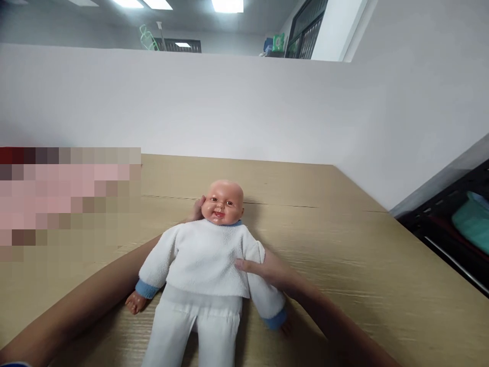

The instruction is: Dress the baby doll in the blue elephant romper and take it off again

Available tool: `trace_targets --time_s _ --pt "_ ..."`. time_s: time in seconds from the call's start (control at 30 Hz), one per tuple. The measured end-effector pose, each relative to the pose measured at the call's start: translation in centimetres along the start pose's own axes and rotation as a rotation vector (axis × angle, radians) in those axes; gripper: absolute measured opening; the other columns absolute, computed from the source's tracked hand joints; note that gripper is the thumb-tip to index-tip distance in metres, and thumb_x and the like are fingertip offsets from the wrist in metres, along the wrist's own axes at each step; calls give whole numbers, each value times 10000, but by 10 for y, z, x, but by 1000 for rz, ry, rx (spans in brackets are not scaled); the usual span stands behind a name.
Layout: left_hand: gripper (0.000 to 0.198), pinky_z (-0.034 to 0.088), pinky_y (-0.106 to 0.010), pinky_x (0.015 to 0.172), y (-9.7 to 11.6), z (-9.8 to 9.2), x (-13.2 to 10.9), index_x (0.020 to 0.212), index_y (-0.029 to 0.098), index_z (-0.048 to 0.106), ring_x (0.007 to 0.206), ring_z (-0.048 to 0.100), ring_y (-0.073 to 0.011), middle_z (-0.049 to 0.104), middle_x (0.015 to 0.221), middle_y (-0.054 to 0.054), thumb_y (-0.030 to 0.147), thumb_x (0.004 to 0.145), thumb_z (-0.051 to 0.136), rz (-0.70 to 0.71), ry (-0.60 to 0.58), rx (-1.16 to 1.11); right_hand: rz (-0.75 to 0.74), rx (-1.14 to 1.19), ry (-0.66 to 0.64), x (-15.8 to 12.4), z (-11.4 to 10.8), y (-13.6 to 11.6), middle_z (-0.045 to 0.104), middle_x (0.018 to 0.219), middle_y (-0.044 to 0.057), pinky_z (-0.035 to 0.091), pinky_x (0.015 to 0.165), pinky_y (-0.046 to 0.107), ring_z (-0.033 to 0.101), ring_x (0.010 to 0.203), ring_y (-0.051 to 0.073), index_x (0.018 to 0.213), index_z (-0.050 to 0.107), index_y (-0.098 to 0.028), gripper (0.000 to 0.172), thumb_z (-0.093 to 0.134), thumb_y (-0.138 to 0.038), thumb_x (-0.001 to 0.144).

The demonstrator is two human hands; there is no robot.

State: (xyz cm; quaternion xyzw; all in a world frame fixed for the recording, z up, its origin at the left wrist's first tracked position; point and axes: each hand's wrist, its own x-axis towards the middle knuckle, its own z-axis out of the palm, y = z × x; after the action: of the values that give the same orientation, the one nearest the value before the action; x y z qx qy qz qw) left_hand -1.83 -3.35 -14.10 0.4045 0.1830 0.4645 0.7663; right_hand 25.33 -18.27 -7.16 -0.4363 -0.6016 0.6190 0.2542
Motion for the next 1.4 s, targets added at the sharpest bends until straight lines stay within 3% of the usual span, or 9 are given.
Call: trace_targets --time_s 0.17,0.3,0.5,0.67,0.77,0.93,1.07,1.23,1.4 --pt "793 341 -544 1345 4 -12 11 1375 144 728 1491 588 -428 804 1353 -145 745 858 750 -62 -20 6 7 -39 179 11 -9 12 691 1548 89 440 1274 659 624 1461 426 1457 690 -314 786 808 -755 817" --pt "765 316 -535 1362 11 -15 24 1447 153 691 1482 604 -411 784 1402 -133 694 909 740 -135 -113 5 28 -18 217 9 -16 17 669 1572 137 415 1307 601 551 1533 413 1513 640 -253 897 694 -858 853" --pt "552 263 -483 1388 27 -12 36 1322 129 767 1510 584 -359 789 1395 -125 562 982 730 -159 -73 21 -63 -183 434 5 -30 23 522 1706 137 383 1326 577 487 1579 384 1588 529 -264 870 700 -774 905" --pt "545 360 -514 1346 46 1 53 1245 120 801 1459 626 -391 799 1367 -136 587 973 730 -175 -48 34 -94 -270 498 4 -35 30 579 1658 103 496 1241 544 613 1465 347 1623 485 -338 725 634 -684 1004" --pt "531 391 -508 1331 56 2 65 1217 128 804 1449 633 -393 808 1347 -134 590 964 742 -167 -34 55 -96 -359 559 6 -33 34 604 1635 102 485 1244 551 618 1457 357 1598 528 -324 676 609 -670 1023" --pt "428 345 -449 1364 62 -21 78 1195 150 808 1536 557 -344 797 1373 -112 510 966 784 -93 70 134 -97 -492 637 14 -30 42 646 1582 119 472 1246 555 608 1461 372 1558 564 -286 656 597 -663 1023" --pt "468 368 -488 1349 59 -40 83 1233 159 804 1521 567 -375 791 1383 -129 523 938 812 -129 161 147 -110 -585 676 20 -33 47 655 1550 124 489 1222 570 622 1425 387 1511 587 -291 655 617 -689 992" --pt "520 421 -531 1305 55 -34 88 1308 140 770 1448 633 -394 773 1412 -156 487 924 826 -125 80 115 -112 -609 667 18 -38 50 701 1467 114 545 1164 553 685 1319 379 1474 611 -309 624 623 -695 985" --pt "451 473 -487 1237 53 -25 91 1216 172 781 1352 701 -366 818 1311 -116 448 875 883 14 39 149 -140 -622 640 14 -38 51 731 1420 99 605 1088 492 706 1287 365 1439 632 -333 542 616 -655 1004"
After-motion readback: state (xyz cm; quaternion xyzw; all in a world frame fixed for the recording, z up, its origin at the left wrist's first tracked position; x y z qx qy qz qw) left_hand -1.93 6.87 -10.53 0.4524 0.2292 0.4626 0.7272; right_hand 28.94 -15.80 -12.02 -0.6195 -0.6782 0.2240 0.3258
